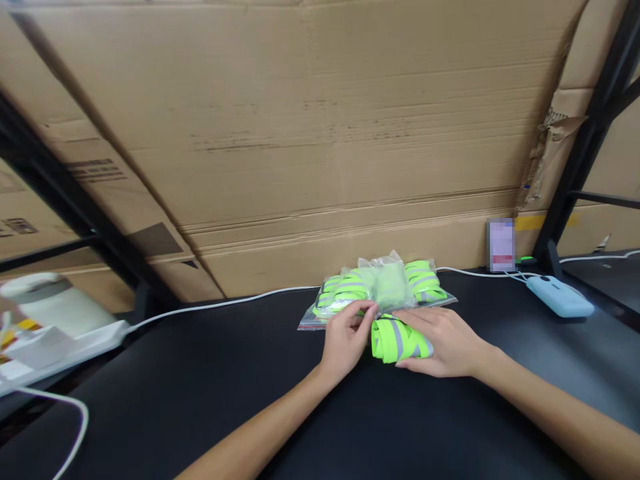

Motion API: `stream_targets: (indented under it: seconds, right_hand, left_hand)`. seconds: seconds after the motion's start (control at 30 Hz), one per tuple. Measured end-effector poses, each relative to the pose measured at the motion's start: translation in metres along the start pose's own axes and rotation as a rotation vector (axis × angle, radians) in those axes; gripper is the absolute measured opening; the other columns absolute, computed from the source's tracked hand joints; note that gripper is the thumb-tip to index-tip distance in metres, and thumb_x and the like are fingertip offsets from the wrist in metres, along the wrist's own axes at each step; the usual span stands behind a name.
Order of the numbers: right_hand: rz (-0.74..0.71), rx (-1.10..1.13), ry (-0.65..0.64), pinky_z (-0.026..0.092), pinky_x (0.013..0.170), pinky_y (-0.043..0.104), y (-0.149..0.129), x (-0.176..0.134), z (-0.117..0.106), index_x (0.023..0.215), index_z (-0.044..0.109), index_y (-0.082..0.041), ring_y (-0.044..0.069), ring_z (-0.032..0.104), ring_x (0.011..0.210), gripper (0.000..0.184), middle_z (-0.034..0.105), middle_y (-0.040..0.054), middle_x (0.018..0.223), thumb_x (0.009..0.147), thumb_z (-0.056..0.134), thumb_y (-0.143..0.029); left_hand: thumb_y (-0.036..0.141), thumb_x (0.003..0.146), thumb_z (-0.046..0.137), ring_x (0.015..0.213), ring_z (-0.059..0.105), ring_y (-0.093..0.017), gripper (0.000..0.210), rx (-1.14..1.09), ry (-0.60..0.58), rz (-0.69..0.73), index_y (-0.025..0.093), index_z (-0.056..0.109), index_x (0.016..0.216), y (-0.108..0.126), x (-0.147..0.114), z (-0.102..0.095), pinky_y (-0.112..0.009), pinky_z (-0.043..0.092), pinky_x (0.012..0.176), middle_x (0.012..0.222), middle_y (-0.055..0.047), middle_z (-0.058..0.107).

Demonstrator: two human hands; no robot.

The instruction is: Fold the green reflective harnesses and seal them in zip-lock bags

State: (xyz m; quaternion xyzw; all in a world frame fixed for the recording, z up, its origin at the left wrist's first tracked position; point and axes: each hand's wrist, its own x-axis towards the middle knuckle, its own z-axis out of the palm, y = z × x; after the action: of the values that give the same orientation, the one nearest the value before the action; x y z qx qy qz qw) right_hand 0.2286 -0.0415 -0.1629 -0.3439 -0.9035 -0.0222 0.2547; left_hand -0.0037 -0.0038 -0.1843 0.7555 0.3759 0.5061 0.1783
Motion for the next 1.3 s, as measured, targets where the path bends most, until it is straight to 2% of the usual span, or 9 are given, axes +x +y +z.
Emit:
stream_targets:
  seconds: [0.1,0.23,0.43,0.6,0.73,0.9,1.1,1.23,1.3]
  right_hand:
    - [0.086,-0.013,-0.02,0.056,0.101,0.05,-0.001,0.001,0.0,0.138,0.059,-0.01,0.034,0.07,0.118,0.068,0.071,0.0182,0.131,0.091,0.064,-0.058]
    - [0.21,-0.043,0.008,0.058,0.1,0.049,-0.004,0.002,0.002,0.138,0.06,-0.013,0.034,0.072,0.116,0.064,0.071,0.0158,0.132,0.09,0.065,-0.056]
    - [0.347,-0.157,0.094,0.061,0.094,0.046,-0.009,0.003,0.006,0.134,0.064,-0.012,0.035,0.072,0.115,0.061,0.073,0.016,0.129,0.09,0.066,-0.054]
    - [0.391,-0.11,0.133,0.061,0.095,0.045,-0.011,0.004,0.006,0.133,0.065,-0.015,0.033,0.071,0.119,0.058,0.073,0.0122,0.131,0.089,0.068,-0.053]
    - [0.385,-0.108,0.229,0.061,0.096,0.044,-0.009,0.002,0.007,0.133,0.065,-0.015,0.032,0.07,0.121,0.059,0.072,0.0122,0.132,0.087,0.07,-0.051]
    - [0.367,-0.124,0.318,0.065,0.086,0.042,-0.007,0.0,0.008,0.134,0.066,-0.015,0.032,0.076,0.108,0.061,0.075,0.0129,0.125,0.084,0.074,-0.049]
    - [0.55,0.041,0.329,0.066,0.084,0.046,-0.009,0.003,0.007,0.127,0.072,-0.025,0.033,0.078,0.102,0.056,0.079,0.0063,0.116,0.078,0.079,-0.053]
    - [0.477,-0.018,0.341,0.064,0.09,0.046,-0.009,0.003,0.008,0.126,0.073,-0.022,0.033,0.074,0.112,0.054,0.076,0.0079,0.125,0.081,0.077,-0.05]
    - [0.431,-0.092,0.341,0.065,0.087,0.043,-0.008,0.002,0.009,0.126,0.073,-0.02,0.032,0.074,0.113,0.05,0.075,0.0079,0.127,0.084,0.074,-0.049]
  left_hand:
    - [0.029,0.101,0.057,0.047,0.06,-0.011,0.019,-0.022,0.031,-0.02,0.015,0.069,0.099,0.002,0.0,0.002,-0.019,0.047,0.042,0.065,0.001,0.067]
    - [0.026,0.097,0.064,0.059,0.063,-0.012,0.014,0.004,0.042,0.035,0.016,0.073,0.094,0.004,0.0,0.001,-0.02,0.05,0.05,0.081,-0.004,0.072]
    - [0.02,0.095,0.065,0.061,0.06,-0.011,0.01,0.072,0.034,0.137,0.018,0.073,0.09,0.004,0.001,-0.003,-0.019,0.047,0.051,0.075,-0.001,0.069]
    - [0.019,0.098,0.058,0.069,0.064,-0.012,0.011,0.067,0.01,0.152,0.017,0.069,0.095,0.005,0.0,-0.003,-0.018,0.051,0.053,0.084,-0.004,0.069]
    - [0.019,0.099,0.056,0.069,0.063,-0.013,0.011,0.06,-0.018,0.144,0.017,0.067,0.097,0.007,0.0,-0.004,-0.019,0.052,0.053,0.085,-0.005,0.067]
    - [0.023,0.098,0.056,0.068,0.064,-0.013,0.012,0.028,-0.024,0.089,0.016,0.066,0.097,0.01,0.0,-0.004,-0.02,0.053,0.053,0.087,-0.006,0.068]
    - [0.023,0.096,0.058,0.057,0.062,-0.011,0.012,0.001,-0.007,0.039,0.017,0.065,0.089,0.016,-0.002,-0.001,-0.017,0.051,0.046,0.076,-0.002,0.066]
    - [0.02,0.097,0.057,0.06,0.061,-0.01,0.013,0.032,0.011,0.114,0.017,0.062,0.085,0.019,-0.004,0.0,-0.018,0.051,0.051,0.074,-0.001,0.063]
    - [0.019,0.097,0.057,0.061,0.06,-0.011,0.013,0.057,0.006,0.172,0.017,0.062,0.085,0.019,-0.006,0.0,-0.019,0.051,0.055,0.073,0.0,0.062]
